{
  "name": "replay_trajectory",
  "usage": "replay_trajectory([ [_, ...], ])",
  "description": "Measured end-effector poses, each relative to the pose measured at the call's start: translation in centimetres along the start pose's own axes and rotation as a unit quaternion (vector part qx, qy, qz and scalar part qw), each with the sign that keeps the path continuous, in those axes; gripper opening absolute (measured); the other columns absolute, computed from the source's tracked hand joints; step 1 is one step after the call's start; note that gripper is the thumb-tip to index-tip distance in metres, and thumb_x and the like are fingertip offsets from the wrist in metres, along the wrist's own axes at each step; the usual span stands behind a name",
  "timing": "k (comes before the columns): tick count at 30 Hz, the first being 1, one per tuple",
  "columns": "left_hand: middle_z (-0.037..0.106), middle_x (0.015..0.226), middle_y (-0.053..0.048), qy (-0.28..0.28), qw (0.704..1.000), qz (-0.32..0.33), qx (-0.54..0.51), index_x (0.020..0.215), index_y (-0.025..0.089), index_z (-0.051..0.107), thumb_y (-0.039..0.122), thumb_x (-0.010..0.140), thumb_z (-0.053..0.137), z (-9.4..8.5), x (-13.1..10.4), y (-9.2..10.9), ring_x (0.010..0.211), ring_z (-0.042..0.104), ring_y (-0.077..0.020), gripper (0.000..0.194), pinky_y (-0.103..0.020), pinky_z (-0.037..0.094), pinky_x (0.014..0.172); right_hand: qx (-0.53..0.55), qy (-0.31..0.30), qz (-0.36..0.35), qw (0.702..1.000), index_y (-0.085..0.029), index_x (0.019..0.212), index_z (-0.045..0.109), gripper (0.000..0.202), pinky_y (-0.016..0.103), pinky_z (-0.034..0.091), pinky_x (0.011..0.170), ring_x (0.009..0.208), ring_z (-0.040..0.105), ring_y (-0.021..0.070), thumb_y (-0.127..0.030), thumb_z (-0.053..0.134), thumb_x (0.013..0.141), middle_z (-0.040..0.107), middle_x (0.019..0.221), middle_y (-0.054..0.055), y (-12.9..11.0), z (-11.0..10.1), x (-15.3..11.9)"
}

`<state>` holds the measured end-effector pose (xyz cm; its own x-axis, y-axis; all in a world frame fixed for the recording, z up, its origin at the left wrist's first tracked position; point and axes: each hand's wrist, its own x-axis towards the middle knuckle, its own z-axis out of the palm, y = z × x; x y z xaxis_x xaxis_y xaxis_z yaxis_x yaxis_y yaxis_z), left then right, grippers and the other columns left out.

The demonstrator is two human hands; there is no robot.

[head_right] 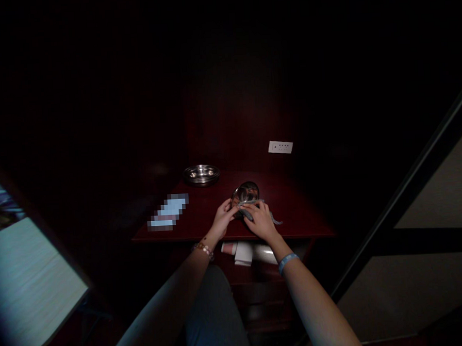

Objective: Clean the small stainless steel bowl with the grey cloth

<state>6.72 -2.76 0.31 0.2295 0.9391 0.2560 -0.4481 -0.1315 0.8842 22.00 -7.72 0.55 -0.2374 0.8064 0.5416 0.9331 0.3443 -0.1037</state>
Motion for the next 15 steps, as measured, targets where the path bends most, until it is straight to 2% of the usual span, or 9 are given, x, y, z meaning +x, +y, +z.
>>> replay_trajectory([
  [4, 0.069, 0.098, -0.006, -0.001, 1.0, -0.009, -0.006, 0.096, 0.017, 0.064, 0.038, 0.062, 0.077, -0.11, 0.03, 0.13, 0.085, 0.063, -0.0158, 0.042, -0.023, 0.048, 0.069, 0.022, -0.026, -0.022, 0.999, -0.032, 0.133, 0.056, 0.04, 0.041, 0.034, 0.093, 0.112, 0.044, 0.0253, -0.03, 0.047, 0.093, 0.056, 0.137, -0.001, 0.03, -0.28, 0.07],
  [9, 0.068, 0.094, -0.006, 0.001, 1.0, -0.01, -0.019, 0.097, 0.016, 0.064, 0.046, 0.062, 0.078, -0.13, 0.21, 0.11, 0.081, 0.063, -0.0147, 0.048, -0.024, 0.049, 0.069, 0.028, -0.031, -0.045, 0.998, -0.034, 0.138, 0.05, 0.045, 0.04, 0.036, 0.093, 0.112, 0.044, 0.0245, -0.03, 0.048, 0.093, 0.054, 0.14, -0.003, -0.17, -0.53, 0.09],
  [15, 0.069, 0.092, -0.006, 0.015, 1.0, -0.008, -0.024, 0.095, 0.016, 0.064, 0.05, 0.059, 0.08, -0.1, 0.23, 0.09, 0.077, 0.064, -0.0148, 0.052, -0.024, 0.05, 0.066, 0.0, -0.028, -0.054, 0.998, -0.033, 0.138, 0.049, 0.045, 0.041, 0.035, 0.095, 0.114, 0.043, 0.0254, -0.032, 0.049, 0.093, 0.053, 0.141, -0.003, -0.43, -0.62, 0.02],
])
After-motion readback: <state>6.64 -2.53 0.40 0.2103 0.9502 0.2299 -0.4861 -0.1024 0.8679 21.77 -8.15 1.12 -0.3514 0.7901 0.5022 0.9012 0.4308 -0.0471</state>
